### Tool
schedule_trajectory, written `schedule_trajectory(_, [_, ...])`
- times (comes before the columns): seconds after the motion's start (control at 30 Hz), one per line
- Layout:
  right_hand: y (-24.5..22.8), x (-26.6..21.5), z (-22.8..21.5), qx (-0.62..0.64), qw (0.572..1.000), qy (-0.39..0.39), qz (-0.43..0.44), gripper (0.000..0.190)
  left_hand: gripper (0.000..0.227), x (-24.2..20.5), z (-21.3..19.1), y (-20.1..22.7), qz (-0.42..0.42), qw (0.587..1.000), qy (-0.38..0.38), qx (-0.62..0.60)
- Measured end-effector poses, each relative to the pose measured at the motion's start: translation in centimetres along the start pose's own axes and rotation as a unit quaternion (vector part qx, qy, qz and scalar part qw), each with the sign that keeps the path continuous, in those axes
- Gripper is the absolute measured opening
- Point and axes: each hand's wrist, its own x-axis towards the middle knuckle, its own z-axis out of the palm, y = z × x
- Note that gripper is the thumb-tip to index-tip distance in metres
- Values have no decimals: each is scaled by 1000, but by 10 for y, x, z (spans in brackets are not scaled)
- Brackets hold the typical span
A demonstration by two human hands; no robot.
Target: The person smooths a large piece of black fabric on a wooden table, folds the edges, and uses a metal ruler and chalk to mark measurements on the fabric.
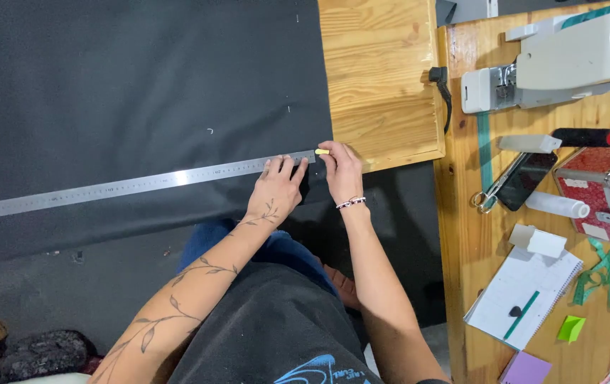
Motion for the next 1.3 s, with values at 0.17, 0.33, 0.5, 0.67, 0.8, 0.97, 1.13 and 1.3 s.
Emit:
schedule_trajectory(0.17, [7,-1,5,-36,999,-10,-27,19,63,-1,2,0,5,1000,-22,-2])
schedule_trajectory(0.33, [-2,0,3,-73,995,-23,-57,20,65,-1,-5,0,7,999,-40,-13])
schedule_trajectory(0.5, [10,-9,8,-138,986,-44,-85,24,68,-2,0,1,10,999,-47,0])
schedule_trajectory(0.67, [-5,-19,-4,-104,992,-57,-39,33,69,0,-7,0,10,998,-58,-20])
schedule_trajectory(0.8, [-33,-20,-24,8,996,49,69,41,64,-3,-17,-8,9,998,-49,-35])
schedule_trajectory(0.97, [-18,-34,-15,368,892,127,229,26,49,-23,-69,-48,-13,958,-12,-286])
schedule_trajectory(1.13, [8,-45,7,631,680,61,368,32,40,-98,-72,-132,-166,970,53,-169])
schedule_trajectory(1.3, [-35,-18,28,446,818,-50,360,4,49,-174,-44,-232,-286,955,78,11])
